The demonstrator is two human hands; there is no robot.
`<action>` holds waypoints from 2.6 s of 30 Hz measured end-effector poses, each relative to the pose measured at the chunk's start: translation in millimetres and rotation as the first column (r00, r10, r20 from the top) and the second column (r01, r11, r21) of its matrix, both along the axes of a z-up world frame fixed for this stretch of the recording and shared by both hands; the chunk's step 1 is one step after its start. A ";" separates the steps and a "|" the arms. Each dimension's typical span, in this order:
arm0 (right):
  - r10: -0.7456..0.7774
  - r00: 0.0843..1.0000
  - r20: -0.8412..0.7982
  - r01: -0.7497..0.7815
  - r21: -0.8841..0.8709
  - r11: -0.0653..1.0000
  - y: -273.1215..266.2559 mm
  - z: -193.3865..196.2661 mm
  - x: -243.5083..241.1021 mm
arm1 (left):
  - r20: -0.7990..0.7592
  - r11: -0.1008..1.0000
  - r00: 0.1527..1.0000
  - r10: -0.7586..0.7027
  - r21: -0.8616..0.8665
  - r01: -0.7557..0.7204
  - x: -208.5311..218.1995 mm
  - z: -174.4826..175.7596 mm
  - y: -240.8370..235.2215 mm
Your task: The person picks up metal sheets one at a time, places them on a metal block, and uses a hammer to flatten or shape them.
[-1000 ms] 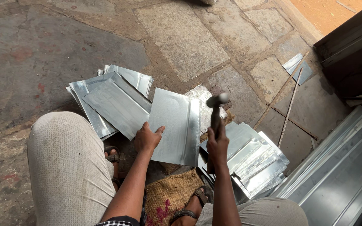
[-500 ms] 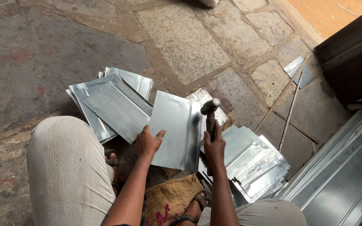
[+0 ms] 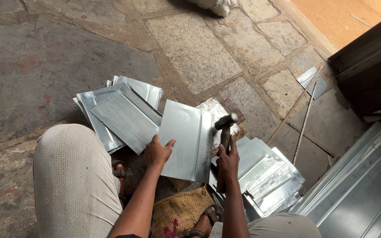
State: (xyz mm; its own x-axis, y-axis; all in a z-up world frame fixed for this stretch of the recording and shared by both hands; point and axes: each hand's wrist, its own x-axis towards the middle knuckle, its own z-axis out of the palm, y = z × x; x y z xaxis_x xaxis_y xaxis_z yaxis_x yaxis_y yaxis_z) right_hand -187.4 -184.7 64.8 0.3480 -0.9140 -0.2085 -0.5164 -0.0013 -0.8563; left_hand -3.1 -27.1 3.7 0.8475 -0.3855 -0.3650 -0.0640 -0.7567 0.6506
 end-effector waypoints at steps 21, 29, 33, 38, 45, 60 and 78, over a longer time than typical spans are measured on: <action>-0.059 0.998 0.020 0.060 -0.031 0.998 4.6 18.9 -6.1 | 0.142 1.000 0.990 0.001 -0.022 0.002 45.3 -10.0 -62.4; 0.076 0.990 -0.118 -0.094 -0.157 0.983 9.9 -11.9 -0.7 | 0.111 0.999 0.994 0.000 -0.040 0.004 45.5 1.8 -62.9; 0.003 0.990 -0.142 -0.004 -0.008 1.000 3.6 -27.0 -15.7 | 0.105 0.999 0.994 0.011 -0.050 -0.005 50.4 -10.6 -60.1; 0.011 0.978 -0.206 -0.007 0.019 1.000 -3.2 -27.3 -36.1 | 0.185 0.983 0.977 0.103 -0.170 -0.071 60.5 -34.8 -67.9; 0.027 0.984 -0.175 -0.044 -0.095 0.995 7.9 -43.7 -40.9 | 0.496 0.899 0.858 0.137 -0.426 0.103 60.9 49.5 -71.6; -0.380 0.908 0.174 0.386 0.002 0.923 -8.6 -24.2 -111.2 | 0.942 0.679 0.214 -0.260 0.020 0.734 14.7 2.3 -44.4; -0.184 0.979 0.087 0.181 0.040 0.983 11.1 -13.9 -77.5 | -0.501 0.935 0.865 -0.026 -0.319 -0.157 -10.4 -96.4 -66.7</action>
